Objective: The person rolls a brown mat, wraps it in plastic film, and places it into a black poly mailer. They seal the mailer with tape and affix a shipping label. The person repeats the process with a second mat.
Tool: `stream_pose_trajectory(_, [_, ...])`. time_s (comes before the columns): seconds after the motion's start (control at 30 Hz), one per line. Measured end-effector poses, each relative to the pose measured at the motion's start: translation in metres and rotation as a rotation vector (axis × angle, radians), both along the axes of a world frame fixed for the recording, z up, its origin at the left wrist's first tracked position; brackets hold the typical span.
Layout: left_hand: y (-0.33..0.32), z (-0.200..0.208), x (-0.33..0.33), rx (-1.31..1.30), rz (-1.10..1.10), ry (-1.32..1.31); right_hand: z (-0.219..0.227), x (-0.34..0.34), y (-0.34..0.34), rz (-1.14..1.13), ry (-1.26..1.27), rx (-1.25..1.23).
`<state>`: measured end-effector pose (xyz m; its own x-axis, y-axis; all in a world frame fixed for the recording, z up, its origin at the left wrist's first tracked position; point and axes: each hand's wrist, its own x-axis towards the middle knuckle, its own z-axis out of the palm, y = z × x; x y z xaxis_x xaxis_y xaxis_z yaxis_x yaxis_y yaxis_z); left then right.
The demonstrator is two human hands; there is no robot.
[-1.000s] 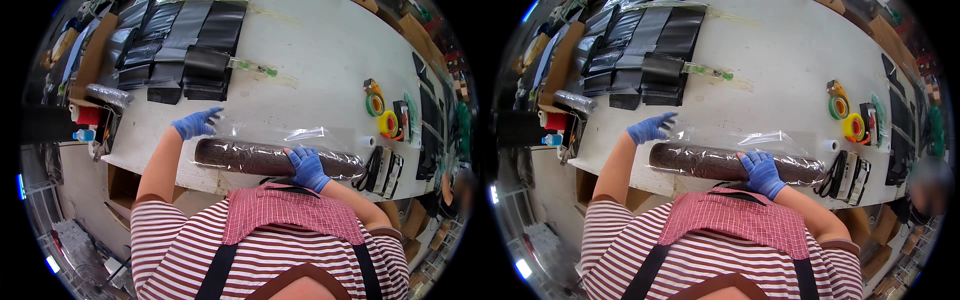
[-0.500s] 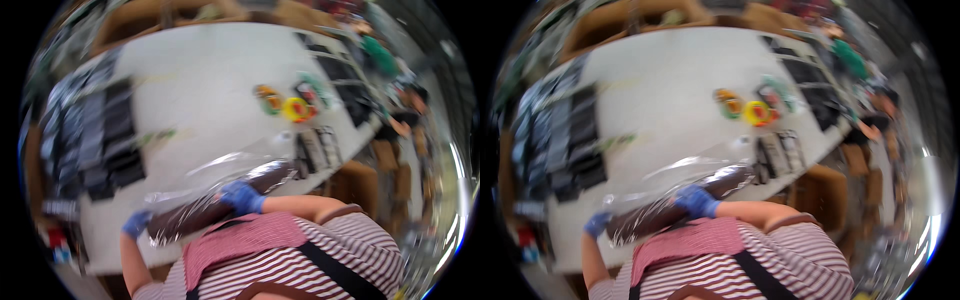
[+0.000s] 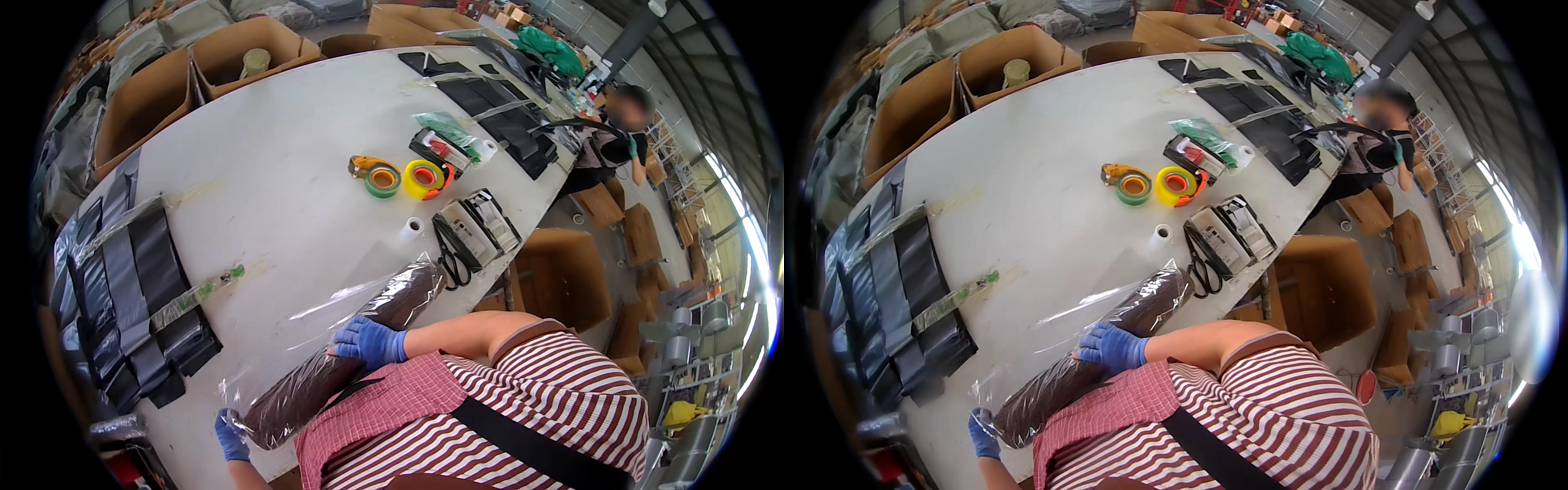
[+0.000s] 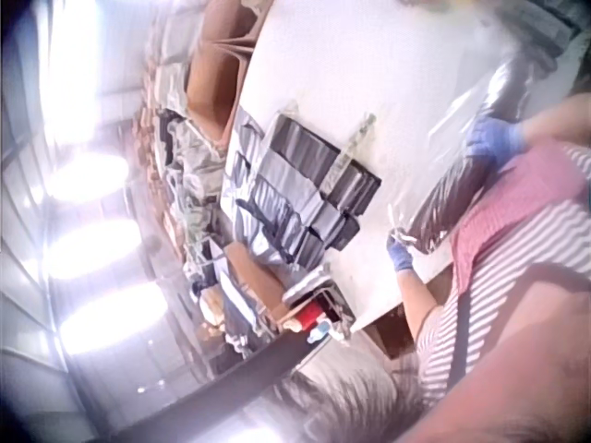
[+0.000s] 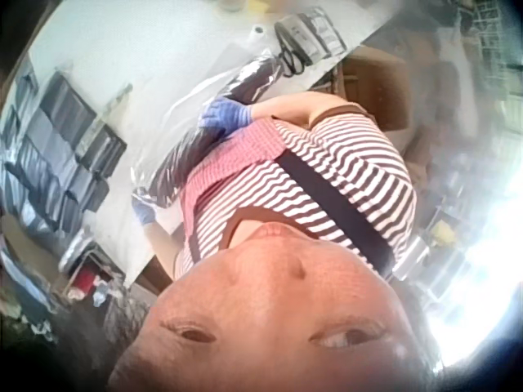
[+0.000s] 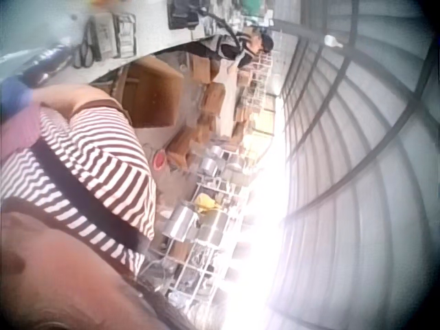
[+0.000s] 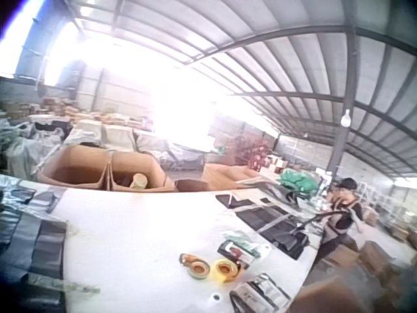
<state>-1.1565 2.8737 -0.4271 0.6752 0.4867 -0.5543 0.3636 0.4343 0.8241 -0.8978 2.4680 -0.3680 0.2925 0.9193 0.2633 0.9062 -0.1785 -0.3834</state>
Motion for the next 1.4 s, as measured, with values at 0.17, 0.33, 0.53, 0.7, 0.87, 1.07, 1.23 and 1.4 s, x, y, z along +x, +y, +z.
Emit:
stream_pose_trajectory(0.17, [-0.002, -0.017, 0.0, 0.721, 0.069, 0.157, 0.032, 0.003, 0.025, 0.062, 0.125, -0.137])
stream_pose_trajectory(0.33, [-0.017, 0.114, 0.018, 0.987, 0.363, -0.161, 0.003, -0.007, 0.021, 0.01, 0.036, -0.133])
stream_pose_trajectory(0.53, [-0.162, 0.112, 0.04, 1.48, -1.019, 0.054, 0.009, -0.008, 0.018, 0.054, 0.024, -0.188])
stream_pose_trajectory(0.7, [-0.134, 0.105, 0.066, 1.43, -0.963, 0.325, 0.016, 0.002, 0.01, 0.011, 0.05, -0.172])
stream_pose_trajectory(0.87, [-0.123, 0.103, 0.059, 1.377, -0.929, 0.411, 0.027, 0.024, -0.031, -0.011, -0.086, -0.335])
stream_pose_trajectory(1.07, [-0.114, 0.105, 0.06, 1.375, -1.015, 0.417, 0.034, 0.071, -0.102, -0.172, -0.15, -0.513])
stream_pose_trajectory(1.23, [-0.09, 0.104, 0.072, 1.033, -1.163, 0.596, 0.04, 0.082, -0.097, -0.143, 0.042, -0.696])
stream_pose_trajectory(1.4, [-0.062, 0.102, 0.095, 0.987, -1.331, 0.652, 0.06, 0.122, -0.056, -0.066, 0.396, -0.971])
